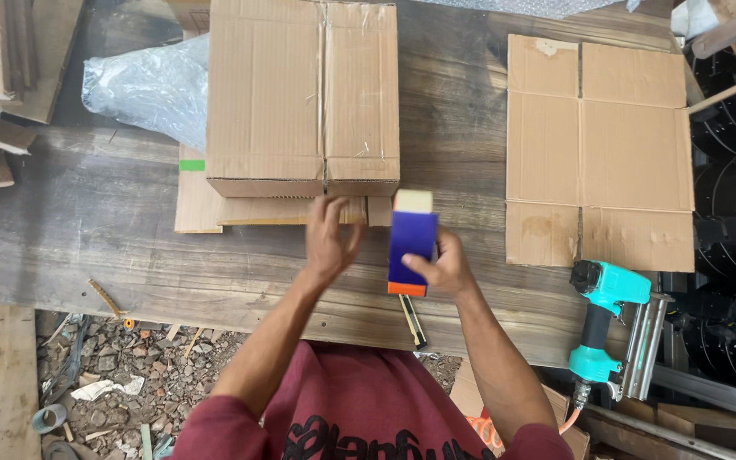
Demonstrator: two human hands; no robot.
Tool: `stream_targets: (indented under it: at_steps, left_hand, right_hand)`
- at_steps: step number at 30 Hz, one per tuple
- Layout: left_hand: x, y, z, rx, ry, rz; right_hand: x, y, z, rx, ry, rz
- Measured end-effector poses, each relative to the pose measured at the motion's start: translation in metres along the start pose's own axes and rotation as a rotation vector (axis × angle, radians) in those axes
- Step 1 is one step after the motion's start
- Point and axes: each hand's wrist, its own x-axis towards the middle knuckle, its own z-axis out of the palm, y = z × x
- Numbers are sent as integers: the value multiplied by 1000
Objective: The person places an object wrapped in plastic into a cardboard box and uses a tape dispenser to seal the box with multiple strips of tape.
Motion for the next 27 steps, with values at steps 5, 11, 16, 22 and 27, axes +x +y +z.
stream_targets:
  at_steps: [5,11,16,22,27]
  left_hand:
    - [-18,98,-20,-1310,-212,-895]
    - [-55,97,7,-1718,-265,-1051]
    - [-48,109,-8,-1715,-267,-1099]
    - [-50,127,-18,-1634,-177,-1147]
    - [-35,144,-33,-1478,-95,-1216]
  right_hand:
    - [16,-24,11,418,344,221]
    - [36,-65,17,528,569,364]
    - [39,-71,19,525,561,377]
    - [43,-62,16,535,634,352]
    - [44,-66,21,573,664,384]
